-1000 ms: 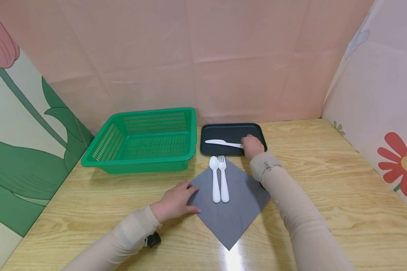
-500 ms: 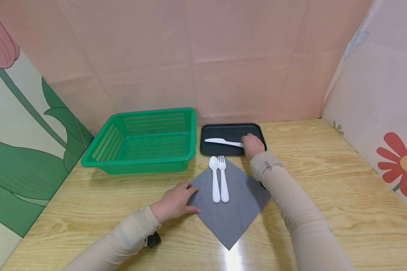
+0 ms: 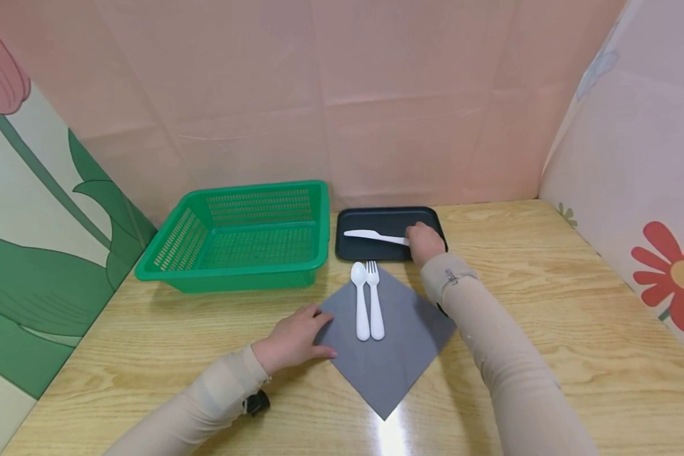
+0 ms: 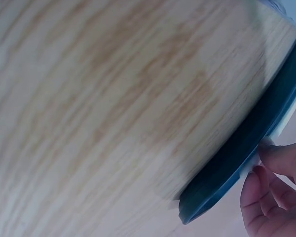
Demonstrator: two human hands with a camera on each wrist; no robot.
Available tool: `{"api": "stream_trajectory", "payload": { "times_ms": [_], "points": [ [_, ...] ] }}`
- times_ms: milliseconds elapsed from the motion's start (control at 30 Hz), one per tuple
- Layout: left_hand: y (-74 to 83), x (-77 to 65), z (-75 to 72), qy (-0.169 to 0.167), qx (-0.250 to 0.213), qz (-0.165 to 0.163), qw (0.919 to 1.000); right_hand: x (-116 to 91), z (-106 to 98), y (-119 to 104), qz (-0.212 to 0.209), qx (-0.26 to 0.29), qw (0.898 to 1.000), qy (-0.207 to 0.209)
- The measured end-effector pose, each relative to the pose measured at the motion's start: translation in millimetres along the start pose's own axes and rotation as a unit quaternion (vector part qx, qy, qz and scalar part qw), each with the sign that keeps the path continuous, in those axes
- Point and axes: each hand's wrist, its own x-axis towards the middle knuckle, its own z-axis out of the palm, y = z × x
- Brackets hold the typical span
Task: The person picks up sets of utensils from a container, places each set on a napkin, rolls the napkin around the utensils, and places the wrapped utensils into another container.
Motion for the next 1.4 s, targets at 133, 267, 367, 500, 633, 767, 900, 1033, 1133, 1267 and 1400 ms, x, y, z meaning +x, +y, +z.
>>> {"api": "stream_trajectory", "payload": {
  "times_ms": [133, 267, 367, 500, 633, 767, 900, 1033, 1133, 1267, 1400],
  "points": [
    [0.0, 0.1, 0.3, 0.001, 0.004, 0.000, 1.0000, -0.5, -0.8, -0.2, -0.003, -0.003, 1.000, 0.001],
    [-0.1, 0.2, 0.7, 0.001, 0.004, 0.000, 1.0000, -1.4, -2.3, -1.3, -0.004, -0.005, 1.000, 0.000],
    [-0.2, 0.3, 0.8, 0.001, 0.001, 0.000, 1.0000, -2.5, -4.2, -3.3, -0.002, -0.003, 1.000, -0.004],
    [-0.1, 0.5, 0.2, 0.001, 0.000, 0.001, 1.0000, -3.7, -6.9, -5.3, -0.002, -0.002, 1.000, -0.011],
    [0.1, 0.4, -0.5, 0.001, 0.001, 0.000, 1.0000, -3.9, -7.3, -5.0, -0.002, -0.003, 1.000, -0.015],
    [0.4, 0.2, -0.8, -0.001, -0.001, -0.001, 1.0000, -4.2, -6.4, -4.2, -0.005, -0.005, 1.000, -0.014],
    [-0.2, -0.3, 0.3, 0.005, -0.001, 0.004, 1.0000, -4.7, -5.3, -3.8, -0.012, -0.004, 1.000, -0.010],
    [-0.7, -0.7, 1.0, 0.011, -0.001, 0.007, 0.9999, -5.5, -5.3, -3.9, -0.020, -0.002, 1.000, -0.007],
    [-0.7, -0.8, 0.9, 0.011, -0.002, 0.007, 0.9999, -6.5, -5.7, -4.6, -0.023, -0.003, 1.000, -0.004],
    [-0.5, -0.8, 0.5, 0.010, 0.000, 0.007, 0.9999, -7.9, -6.8, -5.3, -0.028, -0.001, 1.000, -0.001],
    [-0.2, -1.1, -0.1, 0.007, 0.000, 0.006, 1.0000, -10.8, -9.1, -5.0, -0.036, 0.002, 0.999, 0.003]
  ]
}}
